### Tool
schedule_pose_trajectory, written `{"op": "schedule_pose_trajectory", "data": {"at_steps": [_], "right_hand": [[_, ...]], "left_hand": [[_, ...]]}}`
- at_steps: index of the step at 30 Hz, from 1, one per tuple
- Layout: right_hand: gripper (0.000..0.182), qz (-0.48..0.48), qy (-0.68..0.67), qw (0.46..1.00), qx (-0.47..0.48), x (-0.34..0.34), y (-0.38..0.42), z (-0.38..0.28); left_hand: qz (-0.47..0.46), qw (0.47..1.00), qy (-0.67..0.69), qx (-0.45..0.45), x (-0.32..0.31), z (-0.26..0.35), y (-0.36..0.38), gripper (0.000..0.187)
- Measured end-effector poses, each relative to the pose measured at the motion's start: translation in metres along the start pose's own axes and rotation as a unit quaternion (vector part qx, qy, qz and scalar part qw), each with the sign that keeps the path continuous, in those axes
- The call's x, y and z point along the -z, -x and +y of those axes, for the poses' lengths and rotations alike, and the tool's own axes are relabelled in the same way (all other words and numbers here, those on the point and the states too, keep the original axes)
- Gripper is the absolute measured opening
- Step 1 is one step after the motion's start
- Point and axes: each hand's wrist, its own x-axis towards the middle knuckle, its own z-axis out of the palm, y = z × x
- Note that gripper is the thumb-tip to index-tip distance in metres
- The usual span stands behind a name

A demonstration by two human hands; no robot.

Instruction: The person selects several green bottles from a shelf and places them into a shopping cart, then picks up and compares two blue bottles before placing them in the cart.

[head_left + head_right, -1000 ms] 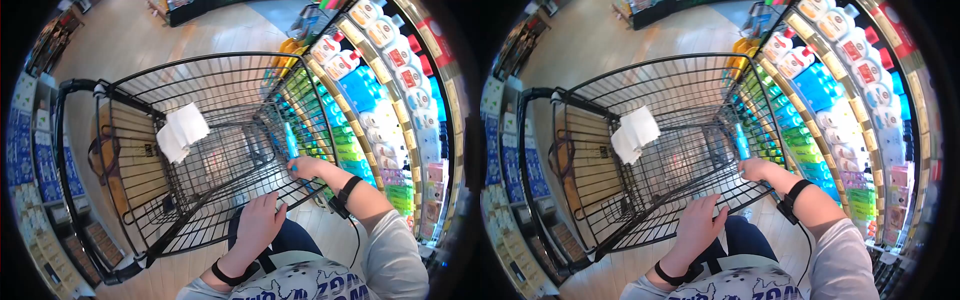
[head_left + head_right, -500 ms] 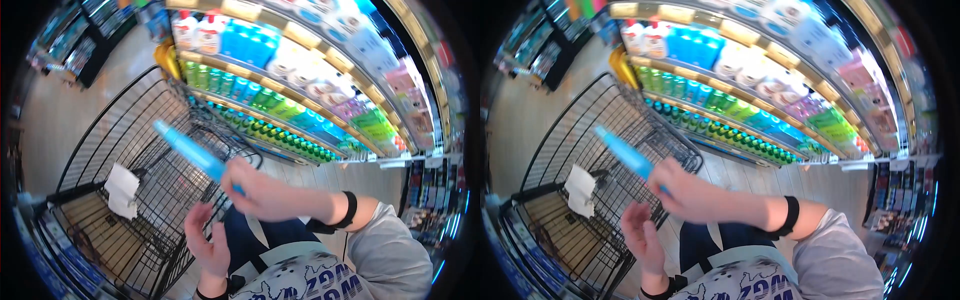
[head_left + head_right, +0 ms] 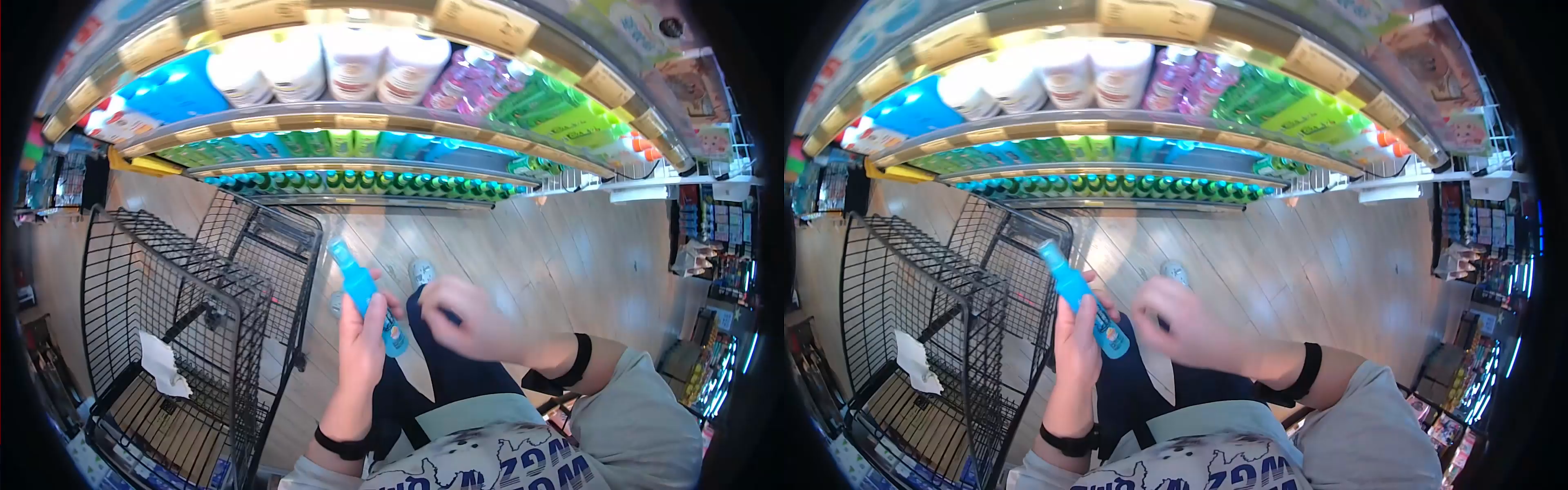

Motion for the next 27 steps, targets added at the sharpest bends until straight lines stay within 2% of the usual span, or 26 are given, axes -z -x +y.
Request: {"op": "schedule_pose_trajectory", "data": {"at_steps": [1,2,3,4,5,7,9,12,13,14,15,17,20,21,24,25,27], "right_hand": [[0.026,0.040,-0.061,0.989,-0.128,0.010,0.002,0.007],[0.029,0.078,-0.121,0.957,-0.252,0.019,0.005,0.016],[0.029,0.077,-0.126,0.955,-0.257,0.026,0.008,0.029],[0.032,0.060,-0.174,0.939,-0.289,0.034,0.012,0.044],[0.036,0.041,-0.221,0.920,-0.321,0.040,0.016,0.060],[0.037,0.002,-0.257,0.917,-0.306,0.052,0.022,0.086],[0.031,-0.064,-0.398,0.857,-0.320,0.063,0.023,0.104],[0.022,-0.087,-0.366,0.863,-0.337,0.083,0.025,0.121],[0.021,-0.094,-0.352,0.864,-0.347,0.088,0.026,0.127],[0.019,-0.058,-0.344,0.876,-0.334,0.090,0.027,0.133],[0.019,-0.026,-0.342,0.887,-0.310,0.094,0.029,0.145],[0.020,0.048,-0.326,0.892,-0.308,0.108,0.026,0.157],[0.023,0.161,-0.278,0.899,-0.297,0.118,0.024,0.180],[0.023,0.158,-0.278,0.899,-0.299,0.117,0.024,0.187],[0.023,0.288,-0.155,0.921,-0.212,0.106,0.025,0.216],[0.023,0.286,-0.157,0.921,-0.213,0.106,0.021,0.222],[0.023,0.302,-0.004,0.940,-0.157,0.106,0.013,0.233]], "left_hand": [[0.001,1.000,-0.003,0.006,-0.005,-0.012,-0.009,0.033],[-0.048,0.996,-0.005,0.072,-0.009,-0.023,-0.016,0.032],[-0.095,0.986,-0.006,0.137,-0.015,-0.033,-0.022,0.031],[-0.127,0.976,-0.068,0.163,-0.021,-0.041,-0.028,0.030],[-0.123,0.976,-0.069,0.167,-0.030,-0.047,-0.033,0.030],[-0.197,0.943,-0.159,0.218,-0.046,-0.059,-0.043,0.031],[-0.185,0.943,-0.142,0.239,-0.054,-0.075,-0.054,0.033],[-0.198,0.938,-0.169,0.227,-0.062,-0.094,-0.073,0.029],[-0.205,0.945,-0.203,0.154,-0.056,-0.115,-0.083,0.029],[-0.209,0.946,-0.236,0.080,-0.056,-0.123,-0.090,0.029],[-0.205,0.947,-0.234,0.082,-0.055,-0.128,-0.096,0.029],[-0.152,0.903,-0.396,0.066,-0.054,-0.128,-0.113,0.031],[-0.075,0.898,-0.433,0.023,-0.045,-0.146,-0.129,0.039],[-0.060,0.885,-0.460,0.024,-0.041,-0.151,-0.134,0.040],[-0.060,0.873,-0.482,0.042,-0.044,-0.147,-0.141,0.039],[-0.058,0.874,-0.481,0.044,-0.045,-0.148,-0.143,0.039],[-0.055,0.887,-0.459,0.015,-0.046,-0.149,-0.148,0.036]]}}
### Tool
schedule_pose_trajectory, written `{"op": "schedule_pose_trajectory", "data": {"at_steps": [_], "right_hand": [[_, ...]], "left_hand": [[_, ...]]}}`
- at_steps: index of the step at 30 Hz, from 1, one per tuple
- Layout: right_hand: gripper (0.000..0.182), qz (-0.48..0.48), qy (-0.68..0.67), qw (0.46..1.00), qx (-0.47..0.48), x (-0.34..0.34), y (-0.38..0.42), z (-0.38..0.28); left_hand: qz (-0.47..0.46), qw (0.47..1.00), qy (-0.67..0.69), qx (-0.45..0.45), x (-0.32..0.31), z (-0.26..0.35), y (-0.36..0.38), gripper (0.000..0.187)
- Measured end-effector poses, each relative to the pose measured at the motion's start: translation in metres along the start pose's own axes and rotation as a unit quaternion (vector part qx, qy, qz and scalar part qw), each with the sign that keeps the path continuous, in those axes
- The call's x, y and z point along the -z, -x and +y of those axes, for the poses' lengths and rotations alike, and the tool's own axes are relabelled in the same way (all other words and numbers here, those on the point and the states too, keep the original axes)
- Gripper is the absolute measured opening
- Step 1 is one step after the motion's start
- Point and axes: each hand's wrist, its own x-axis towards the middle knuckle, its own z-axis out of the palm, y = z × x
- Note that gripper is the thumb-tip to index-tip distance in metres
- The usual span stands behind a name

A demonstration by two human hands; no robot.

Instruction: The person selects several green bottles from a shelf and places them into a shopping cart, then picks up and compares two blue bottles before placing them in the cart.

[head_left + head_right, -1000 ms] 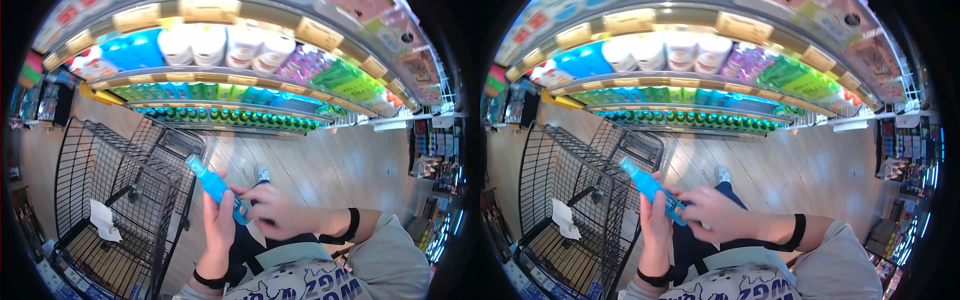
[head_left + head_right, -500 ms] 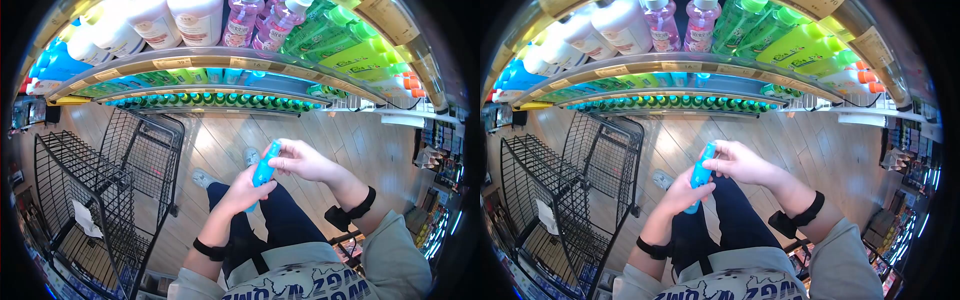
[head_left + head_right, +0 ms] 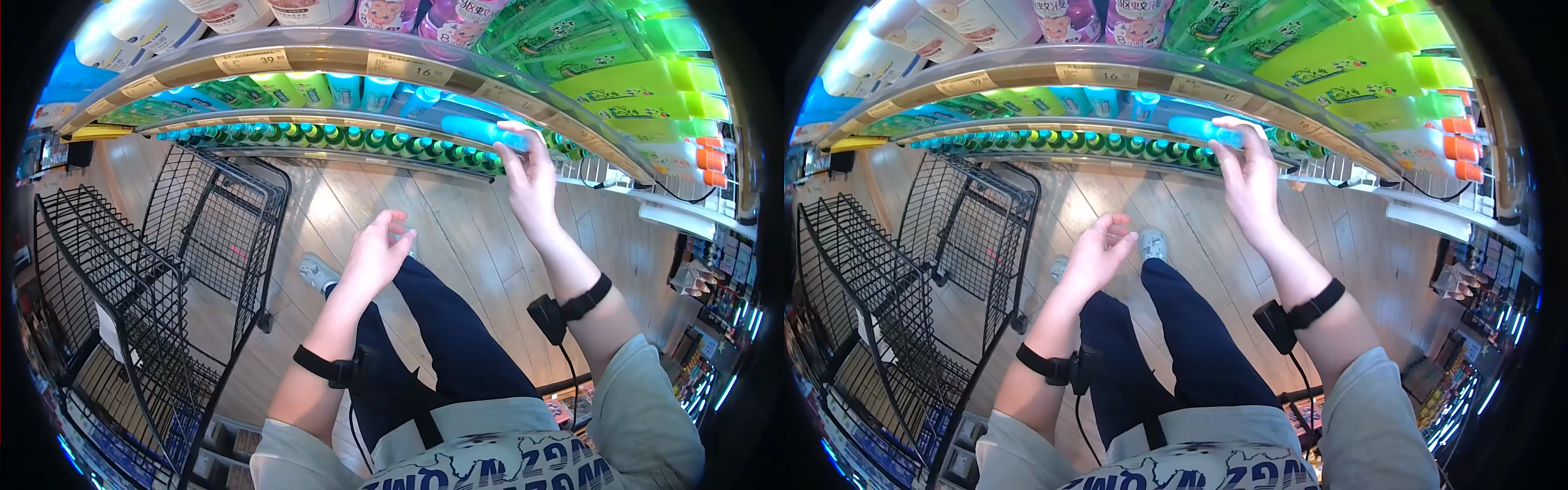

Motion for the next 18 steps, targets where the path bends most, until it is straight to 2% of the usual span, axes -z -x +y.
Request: {"op": "schedule_pose_trajectory", "data": {"at_steps": [2,4,5,10,13,18], "right_hand": [[0.024,0.010,0.002,1.000,0.020,-0.006,-0.008,0.008],[0.024,0.006,0.110,0.990,0.087,-0.011,-0.015,0.019],[0.025,0.009,0.097,0.994,0.050,-0.015,-0.018,0.024],[0.024,0.006,0.027,0.998,0.052,-0.030,-0.026,0.041],[0.025,-0.041,-0.014,0.999,0.011,-0.035,-0.035,0.047],[0.027,-0.096,0.050,0.993,-0.037,-0.038,-0.051,0.041]], "left_hand": [[0.006,1.000,-0.005,-0.007,0.003,0.006,-0.006,0.035],[0.010,1.000,-0.010,-0.013,0.007,0.013,-0.012,0.033],[0.017,1.000,-0.007,-0.015,0.008,0.016,-0.014,0.033],[0.044,0.998,-0.024,-0.039,0.014,0.027,-0.027,0.030],[0.038,0.997,-0.045,-0.046,0.016,0.029,-0.033,0.031],[0.040,0.998,-0.027,-0.039,0.014,0.034,-0.033,0.029]]}}
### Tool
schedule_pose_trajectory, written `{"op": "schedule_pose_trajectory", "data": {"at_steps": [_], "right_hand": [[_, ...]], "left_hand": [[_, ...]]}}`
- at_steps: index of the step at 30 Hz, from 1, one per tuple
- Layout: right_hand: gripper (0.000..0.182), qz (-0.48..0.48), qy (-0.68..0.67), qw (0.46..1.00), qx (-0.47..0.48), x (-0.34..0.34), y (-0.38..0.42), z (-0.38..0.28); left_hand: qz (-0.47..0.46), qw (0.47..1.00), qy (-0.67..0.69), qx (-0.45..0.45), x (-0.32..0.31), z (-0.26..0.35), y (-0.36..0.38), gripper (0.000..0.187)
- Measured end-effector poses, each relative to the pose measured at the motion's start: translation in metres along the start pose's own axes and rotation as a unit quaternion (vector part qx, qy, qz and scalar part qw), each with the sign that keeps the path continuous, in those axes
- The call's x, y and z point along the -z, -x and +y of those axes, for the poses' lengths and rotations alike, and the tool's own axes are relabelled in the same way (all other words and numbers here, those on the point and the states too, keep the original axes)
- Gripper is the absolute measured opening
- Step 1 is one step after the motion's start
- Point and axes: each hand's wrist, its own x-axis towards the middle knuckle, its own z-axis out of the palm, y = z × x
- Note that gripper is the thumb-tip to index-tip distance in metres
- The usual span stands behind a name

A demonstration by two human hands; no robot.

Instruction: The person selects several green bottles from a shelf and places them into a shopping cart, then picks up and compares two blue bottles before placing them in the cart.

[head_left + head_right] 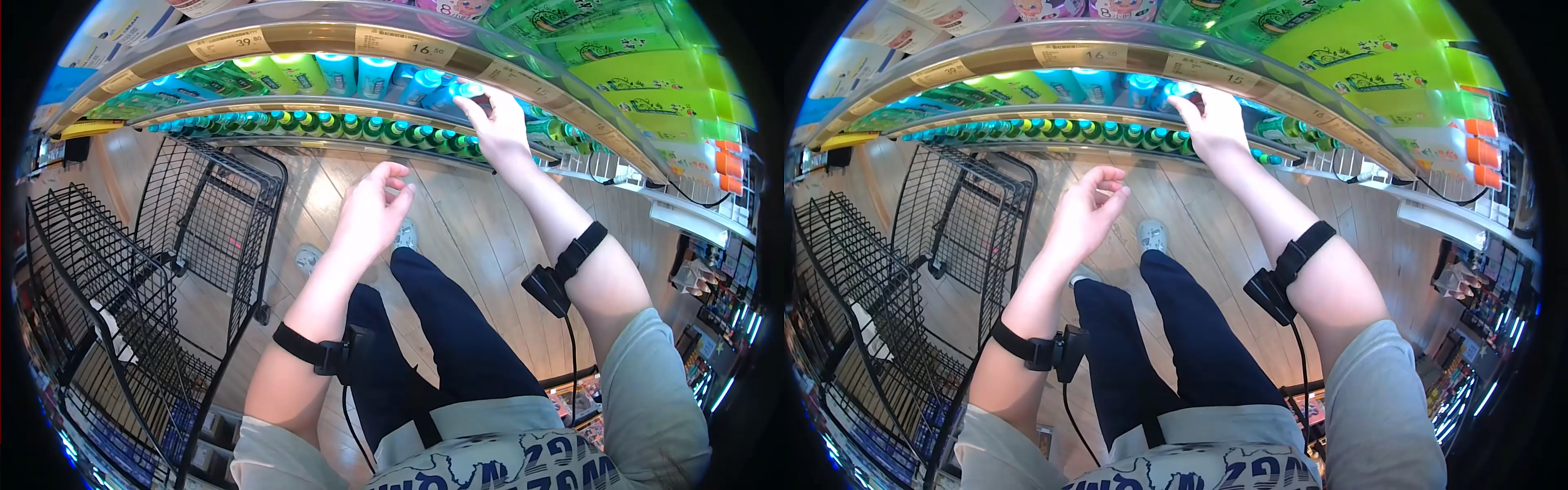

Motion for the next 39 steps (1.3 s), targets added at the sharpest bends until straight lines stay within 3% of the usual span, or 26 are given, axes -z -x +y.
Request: {"op": "schedule_pose_trajectory", "data": {"at_steps": [3,5,10,15,24,37,39], "right_hand": [[0.034,-0.027,0.034,0.997,-0.057,-0.002,-0.006,-0.010],[0.039,0.006,0.041,0.994,-0.097,-0.005,-0.007,-0.013],[0.039,0.014,0.017,0.999,-0.049,-0.009,-0.007,-0.007],[0.041,-0.003,0.023,0.999,-0.047,-0.012,-0.010,-0.005],[0.043,-0.011,0.012,0.999,-0.050,-0.017,-0.013,-0.004],[0.046,-0.009,-0.049,0.995,-0.086,-0.009,0.001,0.005],[0.042,0.016,-0.038,0.995,-0.095,-0.008,0.012,0.010]], "left_hand": [[-0.002,1.000,0.014,0.009,-0.002,0.002,0.002,0.029],[-0.003,1.000,0.017,0.010,0.001,0.003,0.002,0.029],[0.017,1.000,0.010,-0.011,0.005,0.004,-0.007,0.032],[0.085,0.982,-0.067,-0.153,-0.009,-0.002,-0.030,0.041],[0.074,0.985,-0.060,-0.145,-0.010,0.018,-0.045,0.049],[0.076,0.986,-0.062,-0.131,-0.018,0.002,-0.037,0.045],[0.017,0.997,-0.007,-0.079,-0.016,0.001,-0.020,0.041]]}}
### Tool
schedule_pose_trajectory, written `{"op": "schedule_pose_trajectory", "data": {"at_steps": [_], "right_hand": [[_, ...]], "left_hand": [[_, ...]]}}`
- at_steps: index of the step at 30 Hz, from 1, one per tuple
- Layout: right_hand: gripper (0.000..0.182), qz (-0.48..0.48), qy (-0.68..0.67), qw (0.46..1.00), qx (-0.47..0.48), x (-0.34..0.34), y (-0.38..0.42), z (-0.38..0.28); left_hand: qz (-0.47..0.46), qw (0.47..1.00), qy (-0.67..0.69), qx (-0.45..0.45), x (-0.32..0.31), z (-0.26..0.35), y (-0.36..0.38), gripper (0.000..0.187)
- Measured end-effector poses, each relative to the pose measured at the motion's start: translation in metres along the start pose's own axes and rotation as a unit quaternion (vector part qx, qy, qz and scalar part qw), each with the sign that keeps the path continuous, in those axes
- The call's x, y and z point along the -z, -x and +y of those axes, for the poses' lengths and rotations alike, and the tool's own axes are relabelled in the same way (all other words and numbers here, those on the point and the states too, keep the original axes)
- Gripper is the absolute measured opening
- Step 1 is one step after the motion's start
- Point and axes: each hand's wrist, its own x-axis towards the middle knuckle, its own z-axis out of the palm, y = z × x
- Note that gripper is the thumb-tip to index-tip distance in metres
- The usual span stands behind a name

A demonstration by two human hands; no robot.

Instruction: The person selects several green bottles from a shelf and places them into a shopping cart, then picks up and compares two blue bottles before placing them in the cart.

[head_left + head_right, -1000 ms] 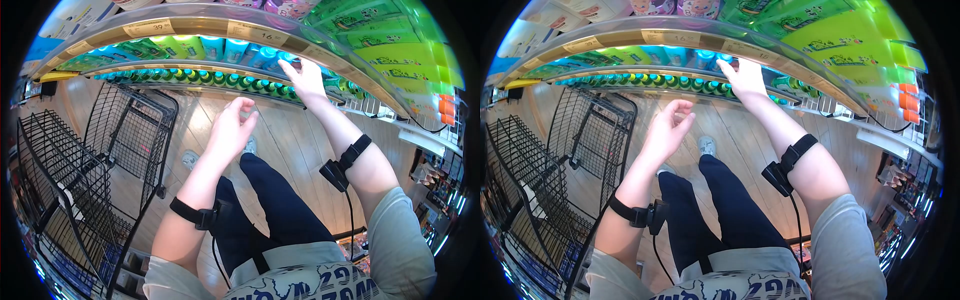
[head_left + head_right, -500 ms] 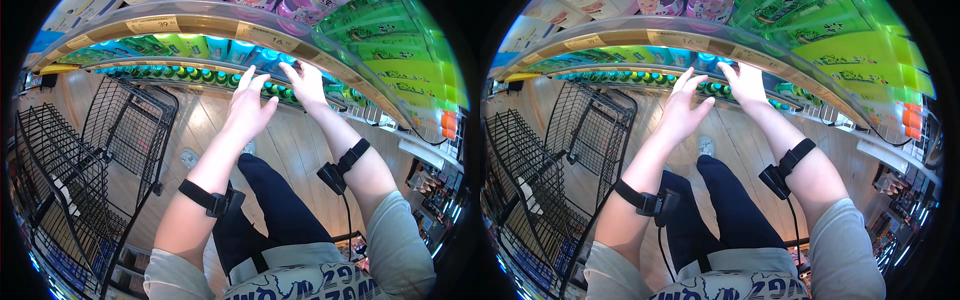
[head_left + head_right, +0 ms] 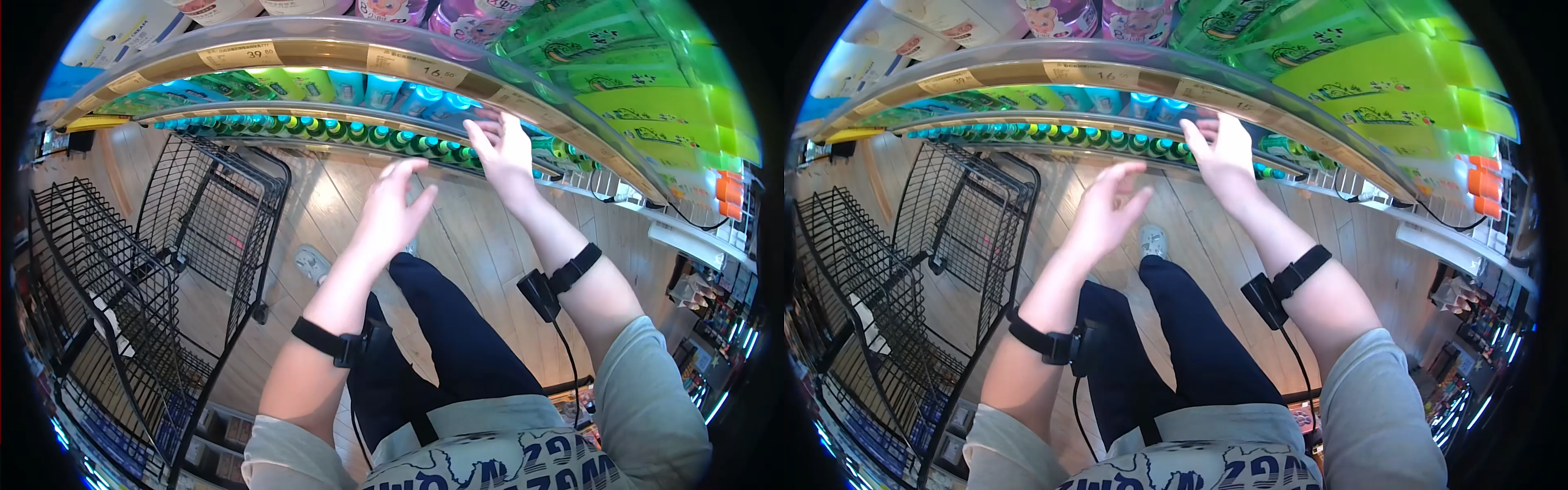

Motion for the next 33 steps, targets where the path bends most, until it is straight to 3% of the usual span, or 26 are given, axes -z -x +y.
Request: {"op": "schedule_pose_trajectory", "data": {"at_steps": [2,3,5,7,11,13,16,18,21,23,25,27,29,30,33], "right_hand": [[0.026,0.079,-0.014,0.992,0.093,0.003,0.020,-0.003],[0.026,0.081,-0.016,0.992,0.095,0.005,0.032,-0.003],[0.012,0.012,0.073,0.996,0.042,0.011,0.057,0.005],[0.008,-0.068,0.065,0.995,0.016,0.010,0.086,0.029],[0.021,-0.194,0.109,0.974,-0.035,0.004,0.156,0.056],[0.028,-0.266,0.141,0.950,-0.080,0.000,0.190,0.065],[0.026,-0.268,0.193,0.942,-0.066,-0.009,0.246,0.079],[0.022,-0.242,0.187,0.946,-0.104,-0.025,0.289,0.103],[0.018,-0.238,0.184,0.944,-0.138,-0.037,0.349,0.113],[0.017,-0.239,0.182,0.943,-0.139,-0.042,0.384,0.110],[0.018,-0.280,0.210,0.922,-0.167,-0.041,0.414,0.103],[0.018,-0.247,0.199,0.934,-0.165,-0.042,0.450,0.120],[0.019,-0.208,0.197,0.937,-0.198,-0.023,0.471,0.116],[0.020,-0.192,0.202,0.934,-0.226,-0.010,0.483,0.107],[0.022,-0.099,0.212,0.948,-0.213,0.033,0.523,0.105]], "left_hand": [[-0.001,1.000,0.022,0.019,-0.005,-0.007,0.015,0.035],[-0.001,0.998,0.045,0.040,-0.009,-0.013,0.025,0.030],[-0.040,0.994,0.014,0.102,-0.014,-0.031,0.068,0.019],[-0.033,0.989,0.051,0.134,-0.023,-0.056,0.104,0.021],[-0.049,0.979,-0.023,0.197,-0.031,-0.104,0.179,0.020],[-0.051,0.977,-0.070,0.195,-0.033,-0.128,0.219,0.020],[-0.087,0.977,-0.053,0.189,-0.016,-0.134,0.265,0.018],[-0.037,0.967,-0.167,0.190,0.007,-0.121,0.293,0.016],[0.059,0.980,-0.185,0.046,0.068,-0.111,0.326,0.011],[0.158,0.950,-0.265,-0.043,0.115,-0.078,0.348,0.012],[0.238,0.880,-0.388,-0.132,0.170,-0.055,0.378,0.015],[0.293,0.820,-0.460,-0.173,0.223,-0.037,0.405,0.020],[0.354,0.732,-0.557,-0.167,0.264,-0.024,0.427,0.033],[0.364,0.726,-0.555,-0.180,0.284,-0.024,0.438,0.033],[0.352,0.682,-0.641,-0.022,0.322,-0.059,0.464,0.061]]}}
